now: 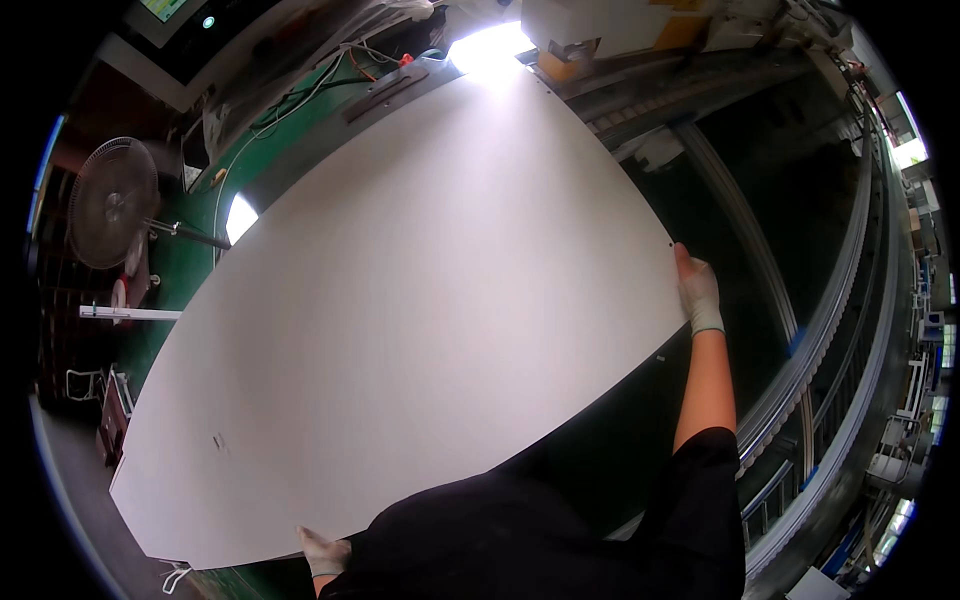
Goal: The person picks up a series of white panels and feeds them one at a time into an edge banding machine by hand.
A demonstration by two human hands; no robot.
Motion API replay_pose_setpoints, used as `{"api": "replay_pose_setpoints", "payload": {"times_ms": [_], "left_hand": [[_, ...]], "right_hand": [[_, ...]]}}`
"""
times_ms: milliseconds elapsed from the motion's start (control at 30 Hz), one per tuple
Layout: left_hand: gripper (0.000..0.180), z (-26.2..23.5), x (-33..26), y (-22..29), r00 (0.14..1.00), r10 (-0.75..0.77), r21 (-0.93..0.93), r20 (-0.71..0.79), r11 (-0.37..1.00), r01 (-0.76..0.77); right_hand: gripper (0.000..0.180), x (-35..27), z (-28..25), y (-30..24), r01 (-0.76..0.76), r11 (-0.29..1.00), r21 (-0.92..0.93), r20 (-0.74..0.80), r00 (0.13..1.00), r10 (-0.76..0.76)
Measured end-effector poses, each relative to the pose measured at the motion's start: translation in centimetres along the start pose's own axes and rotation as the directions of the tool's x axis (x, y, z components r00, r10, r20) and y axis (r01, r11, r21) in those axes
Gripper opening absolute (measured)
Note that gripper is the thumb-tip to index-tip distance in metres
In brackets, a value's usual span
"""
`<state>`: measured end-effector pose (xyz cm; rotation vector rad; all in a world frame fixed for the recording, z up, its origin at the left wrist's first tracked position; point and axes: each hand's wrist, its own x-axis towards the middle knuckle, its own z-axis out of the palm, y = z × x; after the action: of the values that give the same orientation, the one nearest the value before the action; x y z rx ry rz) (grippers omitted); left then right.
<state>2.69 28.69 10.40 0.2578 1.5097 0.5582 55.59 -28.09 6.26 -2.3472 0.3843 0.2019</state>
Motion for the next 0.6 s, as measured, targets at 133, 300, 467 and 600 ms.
{"api": "replay_pose_setpoints", "payload": {"times_ms": [133, 300, 467, 600], "left_hand": [[0.059, -0.8, 0.7, -0.5, 1.000, 0.030, 0.003, 0.007, 1.000, -0.030], [0.053, 0.8, 0.3, -0.5, 0.997, -0.018, -0.094, -0.074, 0.995, 0.011], [0.049, 0.2, 0.4, -0.8, 0.998, -0.056, -0.151, 0.003, 0.987, 0.055], [0.048, 0.5, -0.2, -1.5, 0.999, -0.043, -0.117, 0.015, 0.992, 0.045]], "right_hand": [[0.069, 1.2, -0.1, 1.2, 0.005, 0.999, 0.047, 0.013, 1.000, -0.005], [0.067, 0.9, 0.2, 1.3, 0.015, 0.980, 0.198, 0.019, 1.000, -0.019], [0.066, 1.9, 0.0, 1.7, 0.011, 0.988, 0.153, 0.043, 0.999, -0.018], [0.066, 1.6, -0.8, -0.1, 0.002, 0.997, 0.080, 0.018, 1.000, -0.003]]}}
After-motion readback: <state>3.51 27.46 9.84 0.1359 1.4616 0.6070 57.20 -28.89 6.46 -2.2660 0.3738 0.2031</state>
